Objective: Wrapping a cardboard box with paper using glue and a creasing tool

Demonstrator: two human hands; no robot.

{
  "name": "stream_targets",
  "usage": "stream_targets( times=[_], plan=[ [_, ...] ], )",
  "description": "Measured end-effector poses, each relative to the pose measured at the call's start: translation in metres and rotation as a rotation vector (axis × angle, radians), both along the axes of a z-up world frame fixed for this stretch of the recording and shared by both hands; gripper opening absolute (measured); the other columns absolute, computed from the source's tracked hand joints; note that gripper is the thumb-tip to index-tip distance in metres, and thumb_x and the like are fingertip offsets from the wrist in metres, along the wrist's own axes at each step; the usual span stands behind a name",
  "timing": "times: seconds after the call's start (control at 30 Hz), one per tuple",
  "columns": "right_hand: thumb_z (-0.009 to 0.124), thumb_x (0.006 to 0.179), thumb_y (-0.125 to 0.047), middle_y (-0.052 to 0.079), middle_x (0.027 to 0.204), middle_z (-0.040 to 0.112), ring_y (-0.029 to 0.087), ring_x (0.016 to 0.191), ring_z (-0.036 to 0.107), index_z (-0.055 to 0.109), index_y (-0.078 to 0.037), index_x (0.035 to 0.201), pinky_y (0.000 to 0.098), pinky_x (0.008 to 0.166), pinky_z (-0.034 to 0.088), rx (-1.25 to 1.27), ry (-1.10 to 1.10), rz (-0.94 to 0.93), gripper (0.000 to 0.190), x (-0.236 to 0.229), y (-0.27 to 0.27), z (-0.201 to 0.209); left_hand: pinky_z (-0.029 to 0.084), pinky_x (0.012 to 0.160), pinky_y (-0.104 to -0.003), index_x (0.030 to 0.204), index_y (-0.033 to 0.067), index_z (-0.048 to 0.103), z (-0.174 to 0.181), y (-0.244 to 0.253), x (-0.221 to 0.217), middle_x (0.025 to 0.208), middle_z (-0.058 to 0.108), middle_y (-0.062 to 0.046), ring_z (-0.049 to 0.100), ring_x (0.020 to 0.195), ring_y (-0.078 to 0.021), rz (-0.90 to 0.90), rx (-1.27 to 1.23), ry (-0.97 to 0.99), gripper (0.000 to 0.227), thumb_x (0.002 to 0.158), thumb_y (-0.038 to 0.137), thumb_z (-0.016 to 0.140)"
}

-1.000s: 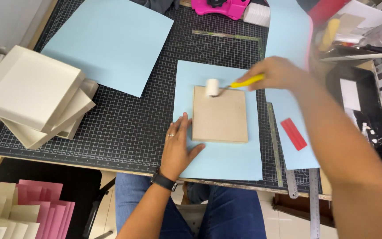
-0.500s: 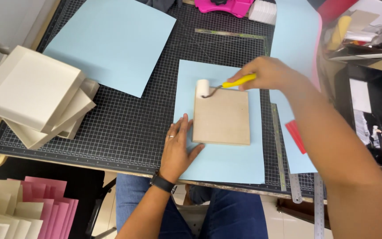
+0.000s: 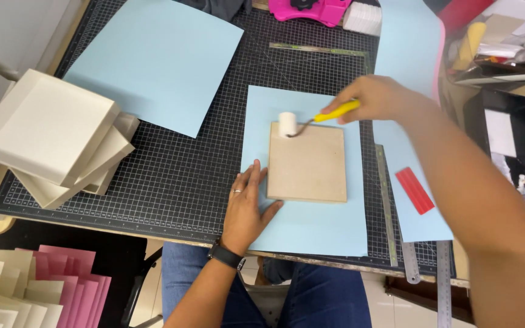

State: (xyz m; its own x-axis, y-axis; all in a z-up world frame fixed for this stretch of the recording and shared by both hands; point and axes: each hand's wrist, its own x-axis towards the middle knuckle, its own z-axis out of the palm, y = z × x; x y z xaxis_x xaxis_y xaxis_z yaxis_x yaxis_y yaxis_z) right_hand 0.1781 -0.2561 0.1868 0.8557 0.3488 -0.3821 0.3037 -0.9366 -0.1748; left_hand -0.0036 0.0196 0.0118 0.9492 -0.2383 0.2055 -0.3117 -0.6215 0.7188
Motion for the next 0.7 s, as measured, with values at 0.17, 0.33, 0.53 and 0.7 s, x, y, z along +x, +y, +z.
stream_targets(
  times=[0.17,0.33,0.53,0.7],
  plan=[
    [0.081,0.082,-0.038,0.009,0.109,0.081,0.040,0.110,0.071,0.080,-0.038,0.119,0.0486,0.105,0.050,-0.051,0.056,-0.088,0.038,0.006,-0.023,0.009,0.018,0.127,-0.050,0.162,-0.0027,0.016,-0.003,0.000,0.001,0.148,0.059,-0.013,0.038,0.147,-0.0346,0.009,-0.012,-0.025,0.108,0.084,0.030,0.083],
    [0.080,0.083,-0.042,-0.006,0.103,0.078,0.027,0.101,0.072,0.078,-0.047,0.117,0.0385,0.101,0.051,0.006,-0.038,-0.024,0.034,-0.003,0.000,-0.006,0.018,0.127,-0.049,0.162,-0.0022,0.017,-0.003,0.000,0.003,0.148,0.059,-0.012,0.038,0.147,-0.0337,-0.008,0.000,-0.032,0.107,0.085,0.032,0.082],
    [0.076,0.082,-0.045,-0.011,0.129,0.075,0.016,0.112,0.068,0.073,-0.048,0.128,0.0298,0.097,0.045,-0.109,0.046,-0.166,0.046,-0.016,-0.094,-0.011,0.026,0.125,-0.055,0.161,0.0017,0.015,-0.013,0.001,0.001,0.147,0.060,-0.012,0.042,0.145,-0.0369,-0.002,-0.052,-0.149,0.104,0.087,0.034,0.080],
    [0.061,0.092,-0.047,-0.013,0.131,0.072,0.019,0.104,0.068,0.069,-0.050,0.133,0.0340,0.086,0.047,-0.248,-0.038,-0.479,0.041,-0.085,-0.067,0.036,0.026,0.124,-0.054,0.162,0.0018,0.012,-0.014,0.000,0.001,0.150,0.058,-0.013,0.039,0.148,-0.0376,-0.018,-0.056,-0.176,0.101,0.091,0.034,0.076]
  ],
)
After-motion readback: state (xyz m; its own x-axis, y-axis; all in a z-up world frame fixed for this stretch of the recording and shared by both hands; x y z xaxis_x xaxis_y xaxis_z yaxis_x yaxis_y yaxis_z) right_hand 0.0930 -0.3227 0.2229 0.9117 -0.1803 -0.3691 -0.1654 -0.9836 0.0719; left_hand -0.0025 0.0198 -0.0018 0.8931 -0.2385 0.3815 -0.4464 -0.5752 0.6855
